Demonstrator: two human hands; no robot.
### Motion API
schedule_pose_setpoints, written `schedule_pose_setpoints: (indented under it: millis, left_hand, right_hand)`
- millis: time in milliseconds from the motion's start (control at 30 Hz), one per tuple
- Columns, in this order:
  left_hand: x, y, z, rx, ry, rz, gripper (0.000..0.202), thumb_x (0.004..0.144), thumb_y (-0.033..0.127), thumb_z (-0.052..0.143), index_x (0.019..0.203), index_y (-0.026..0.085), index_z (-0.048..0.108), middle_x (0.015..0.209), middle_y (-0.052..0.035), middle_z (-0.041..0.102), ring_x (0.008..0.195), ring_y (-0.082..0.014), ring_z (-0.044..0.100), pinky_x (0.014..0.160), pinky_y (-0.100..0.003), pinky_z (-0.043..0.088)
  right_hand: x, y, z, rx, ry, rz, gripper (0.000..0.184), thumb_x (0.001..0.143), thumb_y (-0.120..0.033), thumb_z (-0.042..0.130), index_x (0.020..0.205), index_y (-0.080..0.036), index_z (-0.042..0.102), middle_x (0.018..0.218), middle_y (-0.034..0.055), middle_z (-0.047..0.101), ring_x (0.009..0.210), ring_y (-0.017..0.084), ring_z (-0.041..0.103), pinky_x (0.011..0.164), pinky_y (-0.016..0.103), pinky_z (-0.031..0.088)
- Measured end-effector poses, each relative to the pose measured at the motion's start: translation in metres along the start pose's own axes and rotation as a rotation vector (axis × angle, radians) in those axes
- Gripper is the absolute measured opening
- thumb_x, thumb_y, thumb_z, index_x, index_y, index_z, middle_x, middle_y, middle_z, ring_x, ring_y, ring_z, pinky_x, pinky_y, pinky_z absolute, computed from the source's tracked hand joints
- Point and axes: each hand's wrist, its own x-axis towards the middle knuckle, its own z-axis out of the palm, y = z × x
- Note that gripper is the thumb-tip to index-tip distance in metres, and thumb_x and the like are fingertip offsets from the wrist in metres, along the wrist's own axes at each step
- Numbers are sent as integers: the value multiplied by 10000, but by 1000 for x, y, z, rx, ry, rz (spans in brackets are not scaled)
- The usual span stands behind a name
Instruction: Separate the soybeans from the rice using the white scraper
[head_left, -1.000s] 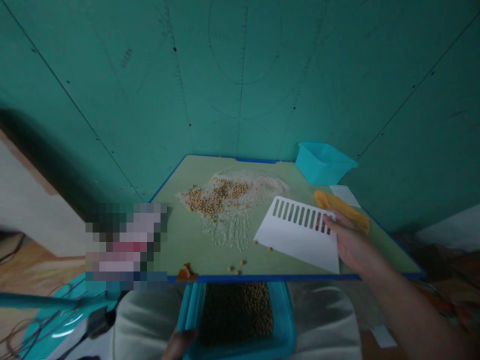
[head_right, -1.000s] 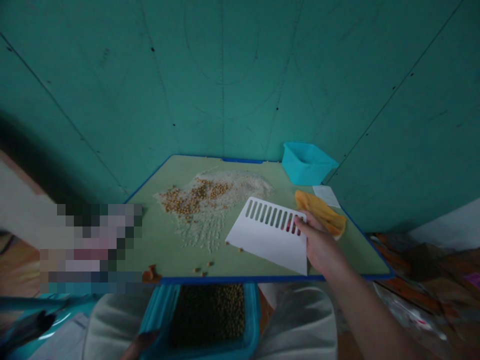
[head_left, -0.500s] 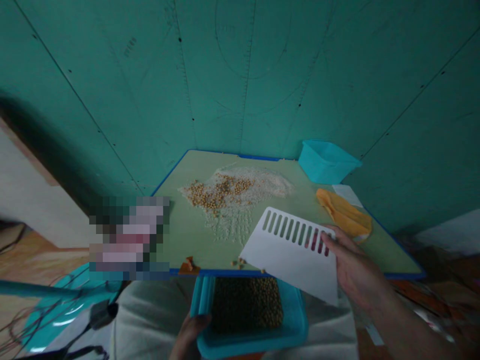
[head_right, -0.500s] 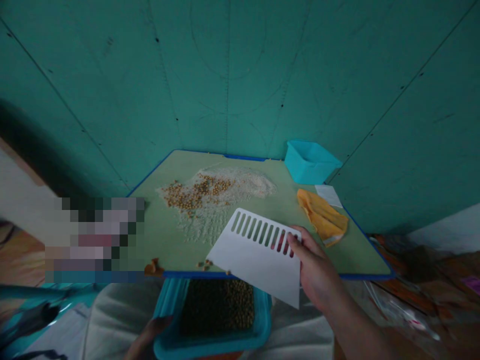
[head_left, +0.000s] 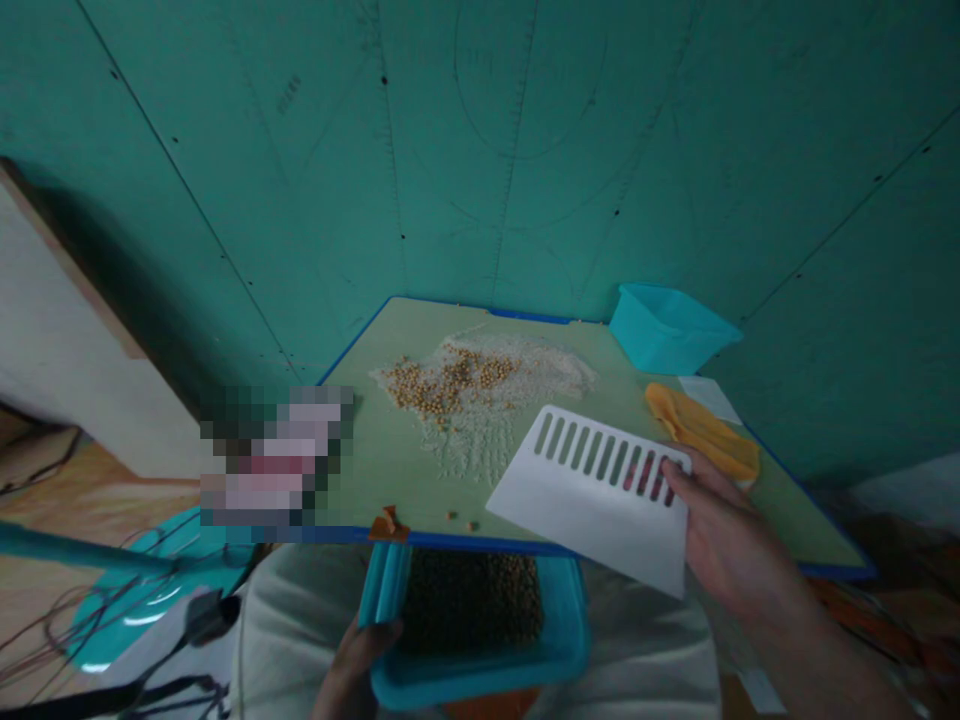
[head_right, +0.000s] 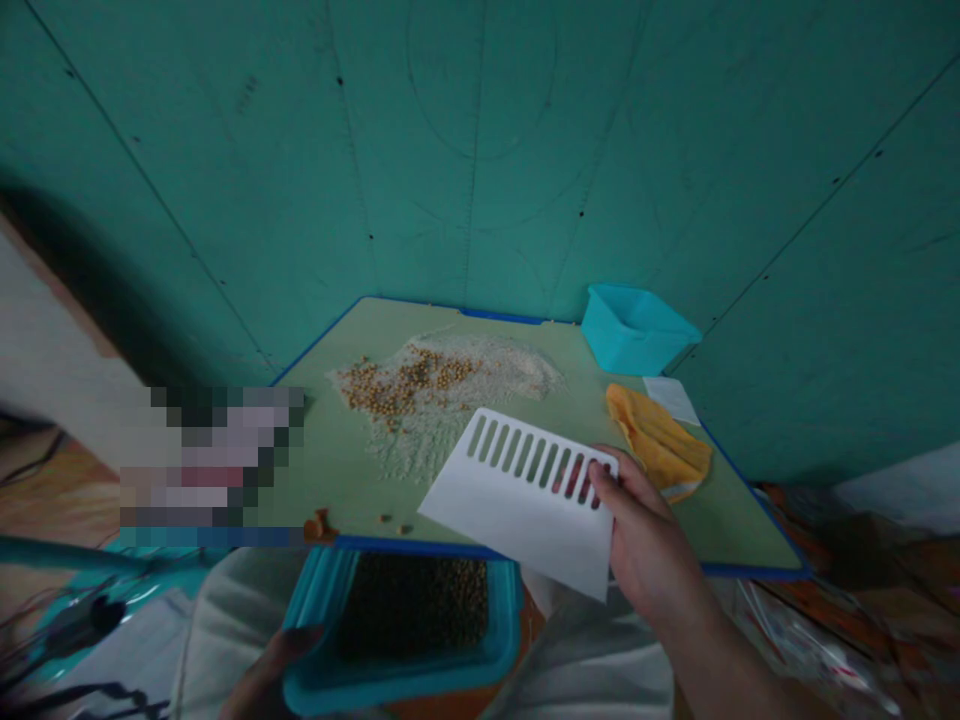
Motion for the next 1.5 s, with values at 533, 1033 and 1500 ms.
schedule_pose_setpoints:
  millis: [533,1033,1500]
  left_hand:
    - [19,-5,-26,-3,40,49,261,464,341,731,685,215,675,633,-6,716,999,-371,555,838,-424,428]
    - [26,-9,-39,-95,-95,8,269,527,335,766,770,227,725,844,20,754,1135,-323,480,890,-386,423]
    - [8,-3,-22,0,-7,-6,337,416,409,766,683,213,702,680,-15,740,1020,-377,547,851,-441,423]
  right_hand:
    - [42,18,67,21,-315,-17,207,685,-326,668,820,-229,545,674,-30,654,621,157,604,610,275,424]
    - [33,4,53,-17,-367,9,167,696,-300,666,824,-229,585,673,-18,651,674,176,620,647,300,448]
    - [128,-17,63,-11,-194,-392,186,630,-343,691,714,-240,561,648,-35,625,640,169,590,641,323,452]
